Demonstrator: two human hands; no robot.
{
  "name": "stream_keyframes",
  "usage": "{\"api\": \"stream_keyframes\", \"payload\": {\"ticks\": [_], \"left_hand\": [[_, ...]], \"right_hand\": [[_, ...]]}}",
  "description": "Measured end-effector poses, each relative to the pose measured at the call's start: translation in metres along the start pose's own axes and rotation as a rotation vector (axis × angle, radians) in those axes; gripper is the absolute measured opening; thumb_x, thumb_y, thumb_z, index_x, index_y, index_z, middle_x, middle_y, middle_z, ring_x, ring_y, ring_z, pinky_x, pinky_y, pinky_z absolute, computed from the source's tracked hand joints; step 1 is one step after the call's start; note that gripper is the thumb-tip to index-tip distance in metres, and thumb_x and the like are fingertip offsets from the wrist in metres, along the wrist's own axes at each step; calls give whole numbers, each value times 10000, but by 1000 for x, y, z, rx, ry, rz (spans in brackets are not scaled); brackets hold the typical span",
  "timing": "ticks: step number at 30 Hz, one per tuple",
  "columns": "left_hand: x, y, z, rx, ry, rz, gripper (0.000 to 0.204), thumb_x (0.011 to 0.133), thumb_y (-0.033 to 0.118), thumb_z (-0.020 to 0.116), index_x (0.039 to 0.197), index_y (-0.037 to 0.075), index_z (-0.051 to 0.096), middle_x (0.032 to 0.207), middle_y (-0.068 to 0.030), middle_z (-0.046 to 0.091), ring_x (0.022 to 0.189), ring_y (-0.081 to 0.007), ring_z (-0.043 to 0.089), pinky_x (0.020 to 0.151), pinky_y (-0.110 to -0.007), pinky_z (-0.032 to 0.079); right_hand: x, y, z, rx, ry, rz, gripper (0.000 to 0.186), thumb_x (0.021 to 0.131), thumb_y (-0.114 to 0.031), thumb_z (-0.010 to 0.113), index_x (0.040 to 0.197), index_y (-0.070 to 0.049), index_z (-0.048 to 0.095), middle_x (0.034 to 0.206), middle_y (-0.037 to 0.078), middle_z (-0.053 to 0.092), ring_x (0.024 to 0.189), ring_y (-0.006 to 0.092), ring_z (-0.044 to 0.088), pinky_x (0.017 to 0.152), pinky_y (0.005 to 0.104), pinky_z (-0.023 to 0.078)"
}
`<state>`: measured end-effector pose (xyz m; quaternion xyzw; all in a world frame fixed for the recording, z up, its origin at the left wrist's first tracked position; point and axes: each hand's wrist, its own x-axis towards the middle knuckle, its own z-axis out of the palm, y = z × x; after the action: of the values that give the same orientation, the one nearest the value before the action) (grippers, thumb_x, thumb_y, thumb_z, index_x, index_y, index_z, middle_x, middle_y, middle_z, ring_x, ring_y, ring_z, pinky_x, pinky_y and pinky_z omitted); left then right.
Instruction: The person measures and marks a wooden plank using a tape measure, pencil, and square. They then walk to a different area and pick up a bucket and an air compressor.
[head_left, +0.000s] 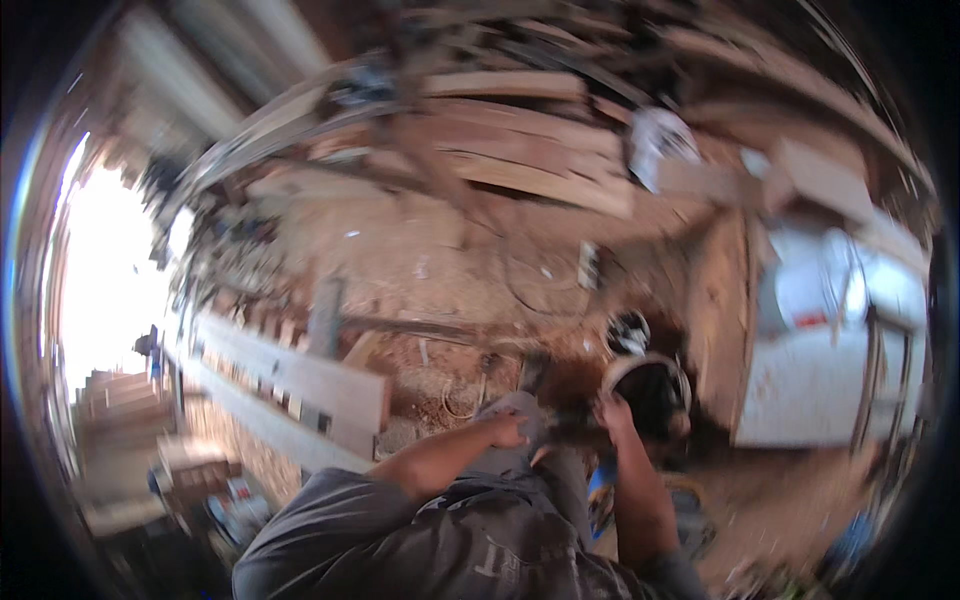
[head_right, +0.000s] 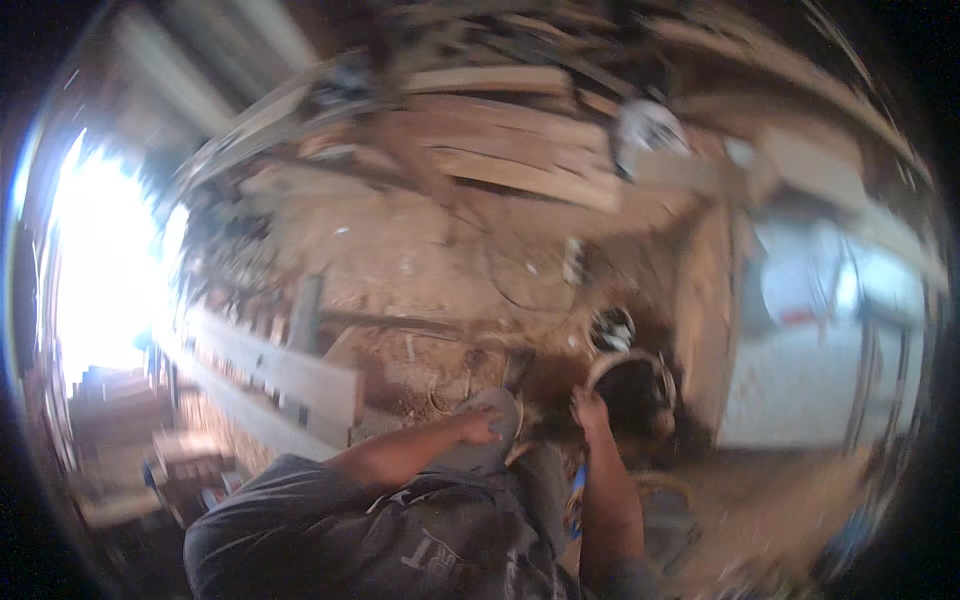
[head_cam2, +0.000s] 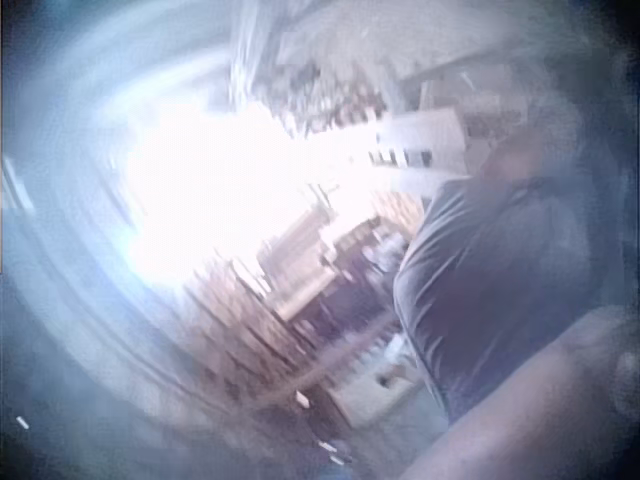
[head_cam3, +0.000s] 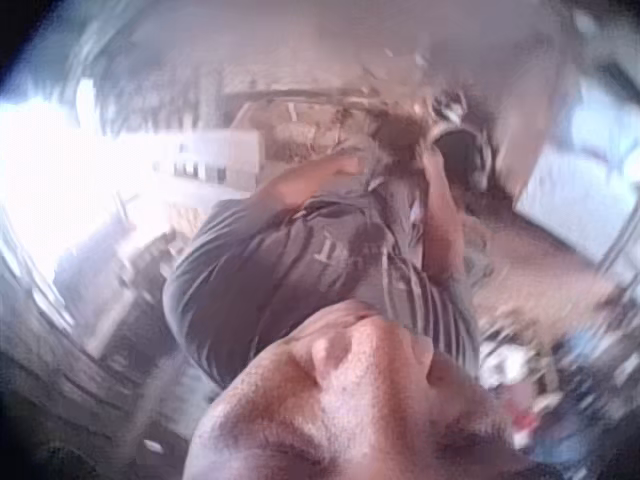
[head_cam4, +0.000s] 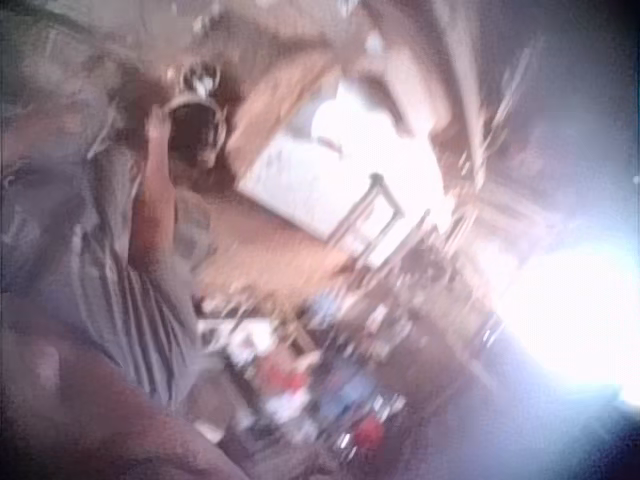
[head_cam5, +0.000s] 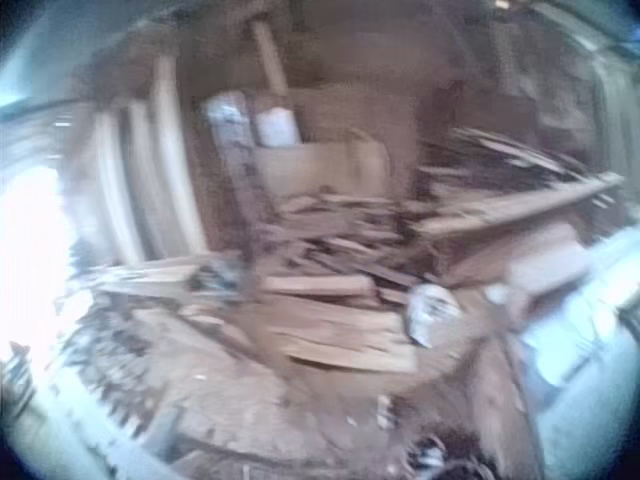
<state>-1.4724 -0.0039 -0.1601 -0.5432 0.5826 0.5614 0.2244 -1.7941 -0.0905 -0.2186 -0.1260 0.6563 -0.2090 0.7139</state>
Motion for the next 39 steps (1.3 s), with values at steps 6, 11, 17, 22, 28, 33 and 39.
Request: {"api": "stream_keyframes", "payload": {"ticks": [6,11,17,22,28,33,39], "left_hand": [[78,32,-42,447,-268,-187,968,917,633,708,1729,389,239,1790,-298,100,1596,-591,217,1235,-722,325],[121,33,-84,446,-332,-194,980,872,578,786,1701,369,307,1788,-312,63,1545,-629,306,1200,-698,405],[127,54,-119,459,-109,-167,930,821,542,863,1625,327,447,1741,-280,219,1534,-583,333,1212,-653,410],[123,69,-137,409,-79,-185,832,799,511,885,1534,274,573,1689,-243,307,1530,-525,346,1225,-629,397],[129,61,-133,444,-86,-165,759,812,514,864,1493,291,614,1679,-226,327,1517,-509,376,1231,-622,390],[129,45,-120,489,-66,-190,748,813,530,852,1483,292,621,1666,-215,344,1517,-493,387,1232,-618,388],[121,41,-117,458,-37,-133,734,820,523,850,1480,297,621,1666,-223,344,1505,-512,387,1228,-620,393]], "right_hand": [[80,1,56,85,-19,-82,402,1078,-414,680,1316,-90,697,1082,21,728,790,136,683,651,329,540],[142,12,59,399,48,77,355,1092,-400,651,1307,-120,617,956,3,650,770,161,663,677,354,543],[255,1,42,759,379,305,383,1109,-414,623,1368,-140,561,1083,73,592,918,238,656,819,397,587],[317,-11,22,920,460,330,442,1109,-313,634,1468,-85,516,1274,140,560,1060,289,636,1009,426,631],[381,46,8,1176,585,263,317,1096,-223,640,1387,-126,558,1202,93,635,1064,263,656,961,412,657],[391,40,25,1170,492,248,201,1092,-225,639,1285,-170,653,1182,44,698,986,215,710,900,397,674],[387,35,21,1382,515,148,264,1070,-296,710,1230,-87,681,1151,75,749,985,222,759,808,334,715]]}}
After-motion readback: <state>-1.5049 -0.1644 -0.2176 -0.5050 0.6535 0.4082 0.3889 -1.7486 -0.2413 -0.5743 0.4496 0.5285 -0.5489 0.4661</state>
